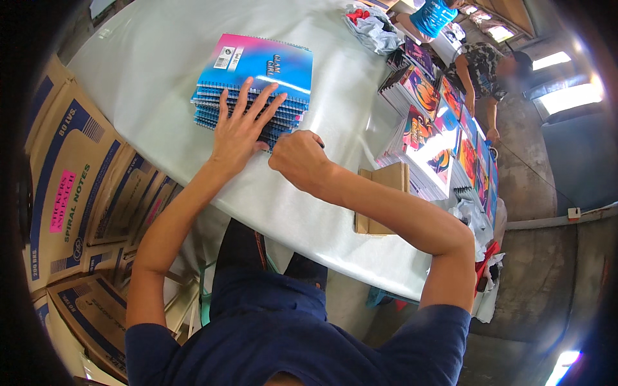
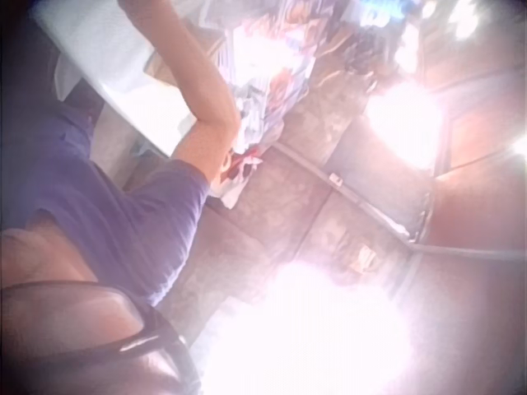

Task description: The person threads metal spiral coils through the holes of notebook stacks and trims the edges of the coils using pliers.

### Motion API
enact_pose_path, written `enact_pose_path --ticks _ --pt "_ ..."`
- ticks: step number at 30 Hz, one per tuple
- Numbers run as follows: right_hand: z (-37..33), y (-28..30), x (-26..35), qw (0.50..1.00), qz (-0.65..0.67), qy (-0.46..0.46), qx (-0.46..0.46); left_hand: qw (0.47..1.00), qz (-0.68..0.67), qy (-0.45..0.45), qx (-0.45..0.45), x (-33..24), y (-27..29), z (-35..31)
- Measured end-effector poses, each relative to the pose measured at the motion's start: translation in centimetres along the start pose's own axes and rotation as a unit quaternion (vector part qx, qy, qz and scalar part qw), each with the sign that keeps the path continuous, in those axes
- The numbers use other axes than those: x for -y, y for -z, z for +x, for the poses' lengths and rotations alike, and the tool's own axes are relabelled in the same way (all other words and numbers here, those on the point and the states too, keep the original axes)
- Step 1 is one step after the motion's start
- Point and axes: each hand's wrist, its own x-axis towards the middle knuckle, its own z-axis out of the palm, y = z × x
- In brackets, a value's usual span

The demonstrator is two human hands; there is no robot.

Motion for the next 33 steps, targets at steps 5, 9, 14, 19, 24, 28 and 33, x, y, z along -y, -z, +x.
enact_pose_path --ticks 5,9,14,19,24,28,33 --pt "-1.3 -0.9 -3.0 0.977 0.007 0.097 -0.191 1.000 0.000 -0.010 0.003 0.0 0.2 0.0" --pt "-0.7 -2.6 -4.0 0.961 -0.032 0.168 -0.218 1.000 0.007 -0.005 0.003 0.1 -0.1 -0.2" --pt "-0.5 -3.9 -3.4 0.958 -0.034 0.152 -0.241 1.000 0.002 -0.010 0.002 -0.1 -0.1 -0.1" --pt "-0.1 -2.4 2.5 0.995 0.046 -0.067 -0.060 1.000 0.002 -0.007 0.003 0.2 -0.3 -0.3" --pt "-2.7 -3.9 1.1 0.973 0.168 -0.110 -0.113 0.999 -0.032 -0.008 0.005 0.5 0.5 -0.5" --pt "-6.5 -8.1 -2.6 0.962 0.258 -0.064 -0.056 0.982 -0.149 0.074 -0.093 -0.3 2.1 -2.5" --pt "-0.1 -7.5 -11.2 0.877 0.317 -0.112 -0.343 0.738 -0.524 0.414 -0.098 0.0 2.4 -6.5"
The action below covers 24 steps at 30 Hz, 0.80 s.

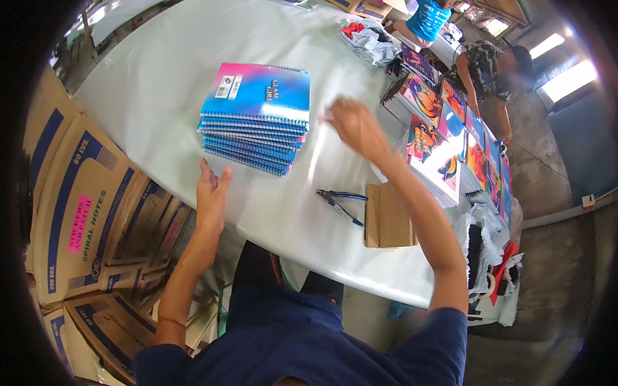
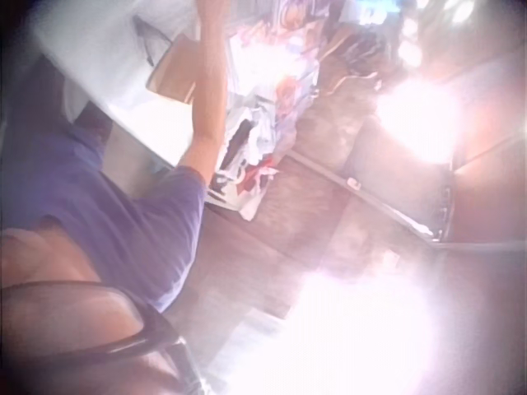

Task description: The person threads metal spiral coils through the holes of notebook stacks and trims the edges of the coils using pliers.

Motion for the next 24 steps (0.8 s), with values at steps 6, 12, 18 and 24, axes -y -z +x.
enact_pose_path --ticks 6,12,18,24 --pt "15.9 -4.8 -2.6 0.976 0.066 -0.189 0.090 0.975 -0.139 0.168 0.029 -2.9 -2.3 2.6" --pt "16.4 -7.2 -3.8 0.936 0.190 -0.195 0.224 0.972 -0.125 0.189 0.068 -4.7 -2.5 7.3" --pt "10.2 -5.5 2.0 0.911 0.143 -0.354 0.155 0.949 -0.133 0.215 0.191 -3.7 -2.8 16.0" --pt "3.6 -6.1 -1.8 0.745 0.470 -0.470 0.059 0.929 -0.121 0.270 0.224 -3.4 -2.5 19.1"
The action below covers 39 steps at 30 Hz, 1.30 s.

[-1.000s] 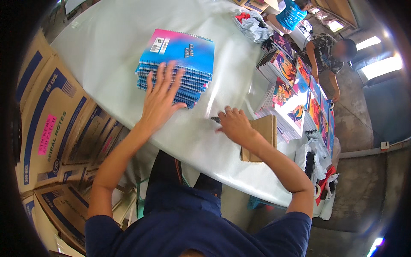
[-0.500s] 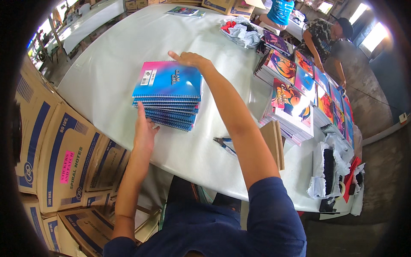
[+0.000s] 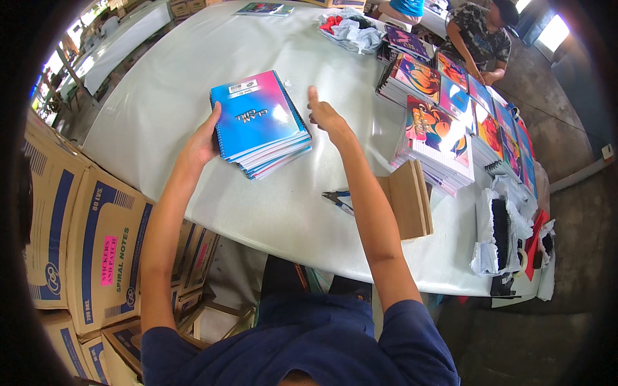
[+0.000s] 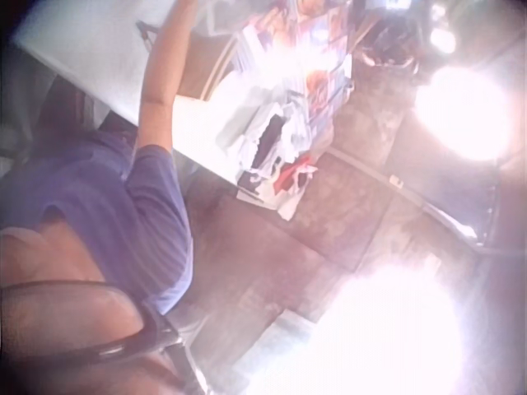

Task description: The person threads metal spiral coils through the holes of notebook stacks and trims the edges of the coils using pliers.

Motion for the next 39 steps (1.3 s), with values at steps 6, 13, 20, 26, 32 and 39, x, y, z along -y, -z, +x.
enact_pose_path --ticks 6,13,20,26,32,39 --pt "-3.7 -3.2 -2.3 0.983 0.175 0.017 0.045 0.996 -0.066 -0.061 -0.005 1.9 -4.0 -2.3" --pt "-5.7 0.0 -6.6 0.963 0.217 0.083 0.138 0.997 0.023 -0.067 -0.042 2.4 0.0 -4.7" --pt "-6.3 -5.4 -9.5 0.976 0.057 0.201 -0.066 0.723 0.641 -0.244 -0.080 10.9 0.5 -8.2" --pt "-3.6 -7.6 -9.5 0.947 -0.038 0.282 -0.150 0.756 0.600 -0.257 -0.042 9.1 2.1 -8.2" --pt "0.6 -11.4 -5.2 0.921 -0.135 0.290 -0.221 0.641 0.699 -0.233 -0.215 5.6 10.3 -9.8" --pt "8.0 -20.4 1.6 0.905 -0.218 0.204 -0.304 0.616 0.686 -0.280 -0.269 6.0 14.3 -8.9"
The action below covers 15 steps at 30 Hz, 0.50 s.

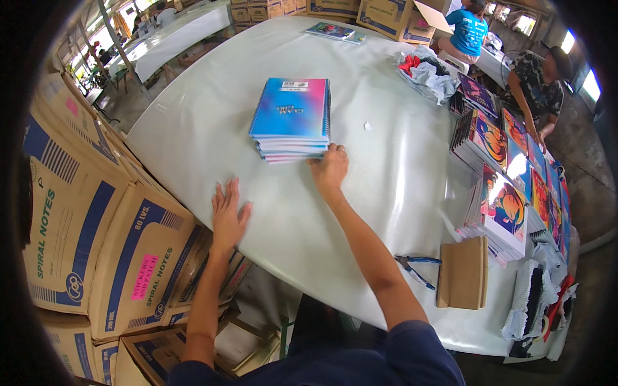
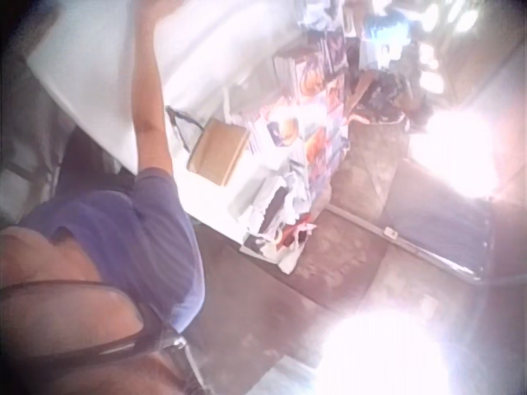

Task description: The person threads metal spiral coils through the holes of notebook stacks and trims the edges of the coils using pliers.

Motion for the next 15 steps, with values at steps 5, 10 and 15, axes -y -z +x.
enact_pose_path --ticks 5,10,15 --pt "5.7 -6.5 4.2 0.999 -0.008 -0.031 -0.030 0.999 -0.030 -0.005 -0.027 -0.6 0.4 0.3" --pt "12.3 -12.4 7.7 0.998 -0.010 -0.040 -0.045 0.999 -0.046 0.019 -0.020 -0.7 0.7 0.5" --pt "17.8 -18.4 10.9 0.998 0.008 -0.010 -0.059 0.999 -0.041 0.032 -0.013 -0.5 1.1 0.3"
